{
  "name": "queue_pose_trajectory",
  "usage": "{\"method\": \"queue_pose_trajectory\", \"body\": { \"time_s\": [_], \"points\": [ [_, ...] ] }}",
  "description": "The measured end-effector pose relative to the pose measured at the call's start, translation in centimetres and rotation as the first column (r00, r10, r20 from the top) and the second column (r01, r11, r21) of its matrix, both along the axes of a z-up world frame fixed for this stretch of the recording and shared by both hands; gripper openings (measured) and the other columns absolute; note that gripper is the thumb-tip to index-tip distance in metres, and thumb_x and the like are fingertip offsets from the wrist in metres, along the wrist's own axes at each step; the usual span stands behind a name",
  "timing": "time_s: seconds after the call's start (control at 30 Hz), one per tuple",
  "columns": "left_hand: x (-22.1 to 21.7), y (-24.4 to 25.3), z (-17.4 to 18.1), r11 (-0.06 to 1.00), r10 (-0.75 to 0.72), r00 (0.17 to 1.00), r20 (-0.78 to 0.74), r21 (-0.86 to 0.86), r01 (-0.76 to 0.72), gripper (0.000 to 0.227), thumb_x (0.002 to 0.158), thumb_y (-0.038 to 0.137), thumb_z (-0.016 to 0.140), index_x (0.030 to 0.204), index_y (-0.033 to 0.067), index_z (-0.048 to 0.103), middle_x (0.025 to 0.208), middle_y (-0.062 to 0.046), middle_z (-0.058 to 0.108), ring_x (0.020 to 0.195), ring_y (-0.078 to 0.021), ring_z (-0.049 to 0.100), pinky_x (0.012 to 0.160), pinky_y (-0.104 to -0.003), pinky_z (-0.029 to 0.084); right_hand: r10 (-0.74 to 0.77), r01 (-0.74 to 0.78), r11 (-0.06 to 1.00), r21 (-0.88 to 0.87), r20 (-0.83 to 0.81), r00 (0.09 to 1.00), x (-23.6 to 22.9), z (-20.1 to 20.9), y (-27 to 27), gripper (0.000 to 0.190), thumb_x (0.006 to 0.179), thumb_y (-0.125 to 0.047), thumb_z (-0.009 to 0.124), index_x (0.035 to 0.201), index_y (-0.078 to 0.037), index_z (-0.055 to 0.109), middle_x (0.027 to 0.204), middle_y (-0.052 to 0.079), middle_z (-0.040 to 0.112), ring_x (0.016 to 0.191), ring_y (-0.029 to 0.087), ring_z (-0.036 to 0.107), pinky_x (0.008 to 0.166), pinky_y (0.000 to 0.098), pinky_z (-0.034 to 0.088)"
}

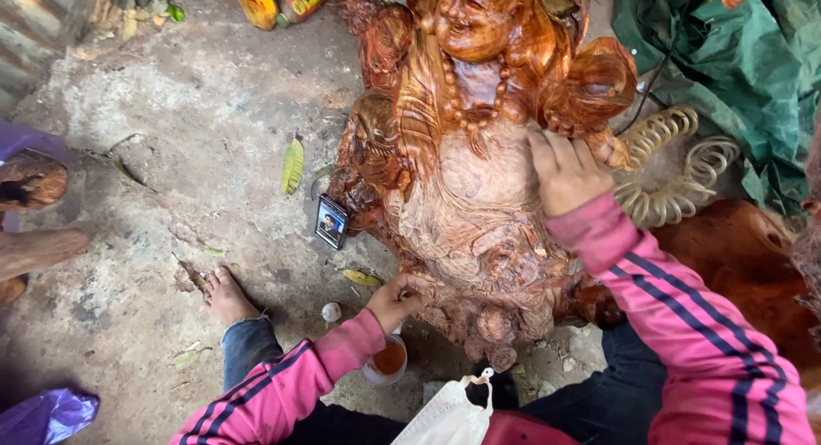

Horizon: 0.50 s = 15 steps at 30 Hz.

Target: The person applies a protective finish or oil to a large wooden Buddha sculpture using a cloth to enhance the wood grain and detail.

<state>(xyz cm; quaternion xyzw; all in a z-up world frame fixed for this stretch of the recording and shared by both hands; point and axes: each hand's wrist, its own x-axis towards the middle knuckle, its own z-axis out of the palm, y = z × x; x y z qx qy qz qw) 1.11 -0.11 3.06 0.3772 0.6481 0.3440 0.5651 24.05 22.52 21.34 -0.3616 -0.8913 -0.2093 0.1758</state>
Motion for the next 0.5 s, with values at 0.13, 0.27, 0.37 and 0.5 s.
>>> {"method": "queue_pose_trajectory", "body": {
  "time_s": [0.13, 0.27, 0.37, 0.5],
  "points": [
    [-1.3, -0.1, -1.2, 0.998, 0.068, 0.995, 0.075, 0.016, -0.069, 0.036, 0.086, 0.02, 0.077, 0.119, 0.0071, 0.072, 0.09, -0.016, 0.075, 0.084, -0.0222, 0.07, 0.077, -0.034, 0.056, -0.02, 0.024, 0.995, 0.097, -0.044, 0.999, 1.5, -2.4, 0.0, 0.025, 0.101, -0.01, 0.065, 0.125, -0.009, 0.07, 0.111, 0.009, 0.073, 0.097, 0.023, 0.075, 0.081, 0.0298, 0.064],
    [-1.1, -0.1, -3.3, 0.999, 0.002, 0.999, 0.034, 0.033, -0.003, 0.034, 0.087, 0.021, 0.074, 0.119, 0.0085, 0.072, 0.091, -0.014, 0.075, 0.083, -0.0225, 0.07, 0.075, -0.034, 0.055, 0.003, 0.004, 0.995, 0.104, -0.07, 0.998, -0.3, -0.7, 0.0, 0.022, 0.104, -0.01, 0.062, 0.123, -0.009, 0.072, 0.108, 0.01, 0.074, 0.093, 0.021, 0.075, 0.081, 0.0275, 0.064],
    [-0.7, 0.1, -3.0, 0.999, -0.015, 1.0, 0.027, 0.042, 0.014, 0.033, 0.088, 0.02, 0.074, 0.118, 0.0057, 0.071, 0.09, -0.013, 0.074, 0.083, -0.0216, 0.069, 0.073, -0.032, 0.054, 0.027, -0.017, 0.987, 0.163, -0.054, 0.998, -0.5, 0.0, -0.1, 0.021, 0.102, -0.01, 0.063, 0.121, -0.009, 0.072, 0.106, 0.009, 0.072, 0.093, 0.02, 0.074, 0.079, 0.0267, 0.063],
    [-0.8, -0.3, -1.9, 1.0, 0.015, 0.997, 0.071, 0.022, -0.017, 0.034, 0.087, 0.018, 0.077, 0.119, 0.0063, 0.072, 0.089, -0.014, 0.074, 0.081, -0.0191, 0.068, 0.073, -0.029, 0.054, -0.061, 0.061, 0.998, -0.013, -0.035, 0.998, 2.3, -2.8, 0.3, 0.028, 0.101, -0.01, 0.059, 0.128, -0.01, 0.066, 0.109, 0.008, 0.069, 0.095, 0.025, 0.073, 0.078, 0.0352, 0.065]
  ]
}}
